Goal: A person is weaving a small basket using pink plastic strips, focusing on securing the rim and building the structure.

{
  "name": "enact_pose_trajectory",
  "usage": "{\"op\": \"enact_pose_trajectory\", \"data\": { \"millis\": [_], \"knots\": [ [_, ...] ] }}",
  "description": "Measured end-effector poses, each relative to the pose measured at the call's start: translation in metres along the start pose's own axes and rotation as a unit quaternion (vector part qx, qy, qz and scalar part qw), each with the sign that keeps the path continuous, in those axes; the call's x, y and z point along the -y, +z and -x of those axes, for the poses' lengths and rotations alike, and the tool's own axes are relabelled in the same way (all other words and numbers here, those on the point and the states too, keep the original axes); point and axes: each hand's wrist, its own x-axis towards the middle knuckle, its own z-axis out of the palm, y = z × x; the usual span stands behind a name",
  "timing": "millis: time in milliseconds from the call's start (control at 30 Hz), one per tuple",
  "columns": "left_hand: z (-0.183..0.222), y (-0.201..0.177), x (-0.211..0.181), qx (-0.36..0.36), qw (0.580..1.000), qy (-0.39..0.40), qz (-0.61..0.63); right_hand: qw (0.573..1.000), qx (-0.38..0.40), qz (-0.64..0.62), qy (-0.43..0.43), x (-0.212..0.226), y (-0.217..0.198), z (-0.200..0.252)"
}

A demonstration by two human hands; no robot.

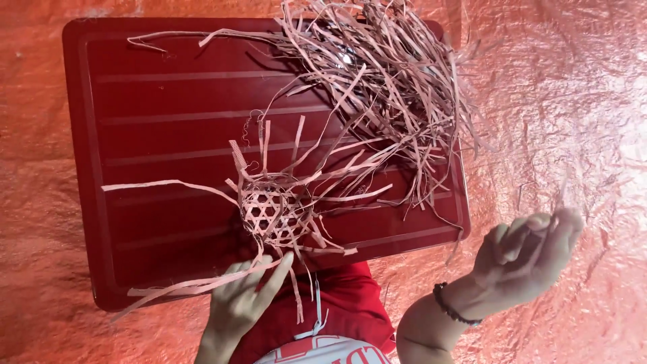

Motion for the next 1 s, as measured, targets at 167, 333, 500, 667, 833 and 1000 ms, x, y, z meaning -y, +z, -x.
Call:
{"op": "enact_pose_trajectory", "data": {
  "millis": [167,333,500,667,833,1000],
  "knots": [
    [0.024,0.023,0.002,0.102,0.994,-0.019,-0.026,0.984,0.146,-0.088,-0.048,0.001,-0.012,0.008],
    [-0.012,-0.003,0.002,0.004,0.997,-0.061,0.035,0.943,0.232,-0.237,-0.005,0.005,-0.013,0.015],
    [-0.045,-0.032,0.003,-0.101,0.978,-0.14,0.115,0.934,0.182,-0.307,0.009,0.0,-0.011,0.028],
    [-0.065,-0.049,0.001,-0.114,0.944,-0.228,0.209,0.856,0.304,-0.411,0.075,0.002,0.021,0.031],
    [-0.06,-0.042,0.001,-0.109,0.924,-0.27,0.248,0.877,0.3,-0.359,0.11,-0.014,0.027,0.046],
    [-0.063,-0.041,0.0,-0.099,0.909,-0.277,0.296,0.892,0.253,-0.33,0.175,-0.03,0.025,0.059]
  ]
}}
